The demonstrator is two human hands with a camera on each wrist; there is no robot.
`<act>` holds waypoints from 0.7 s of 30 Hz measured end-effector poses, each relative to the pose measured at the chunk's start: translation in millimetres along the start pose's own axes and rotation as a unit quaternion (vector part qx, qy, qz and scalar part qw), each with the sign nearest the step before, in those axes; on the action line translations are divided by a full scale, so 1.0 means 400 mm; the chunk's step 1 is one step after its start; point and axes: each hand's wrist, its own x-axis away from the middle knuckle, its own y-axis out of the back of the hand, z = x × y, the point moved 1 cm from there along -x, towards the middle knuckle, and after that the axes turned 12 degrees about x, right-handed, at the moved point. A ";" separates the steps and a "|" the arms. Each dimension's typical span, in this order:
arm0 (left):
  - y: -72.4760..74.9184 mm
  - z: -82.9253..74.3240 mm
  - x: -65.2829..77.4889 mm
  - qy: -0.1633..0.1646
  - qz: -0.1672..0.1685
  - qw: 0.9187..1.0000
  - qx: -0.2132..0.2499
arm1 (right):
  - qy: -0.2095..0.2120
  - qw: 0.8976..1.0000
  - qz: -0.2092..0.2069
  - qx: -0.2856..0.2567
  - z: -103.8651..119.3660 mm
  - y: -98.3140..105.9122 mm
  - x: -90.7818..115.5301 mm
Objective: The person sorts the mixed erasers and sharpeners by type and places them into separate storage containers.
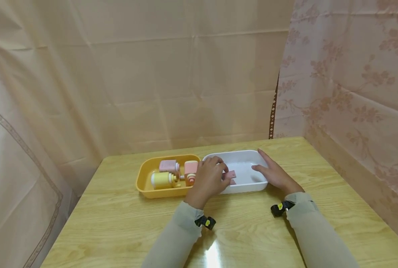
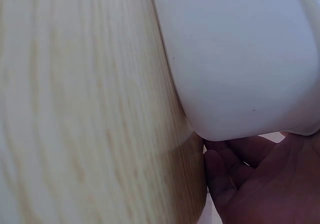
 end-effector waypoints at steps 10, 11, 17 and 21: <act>0.010 -0.002 0.001 -0.008 -0.010 1.000 0.001 | 0.003 1.000 -0.002 -0.005 -0.009 0.000 -0.004; 0.012 -0.003 0.001 -0.010 -0.010 1.000 -0.001 | 0.002 1.000 -0.002 -0.005 -0.009 0.000 -0.005; 0.015 -0.008 0.001 -0.007 -0.007 1.000 0.007 | 0.007 1.000 -0.007 -0.006 -0.009 -0.001 -0.003; 0.017 -0.010 0.003 -0.005 -0.004 1.000 0.016 | 0.011 1.000 -0.006 -0.008 -0.008 -0.002 -0.001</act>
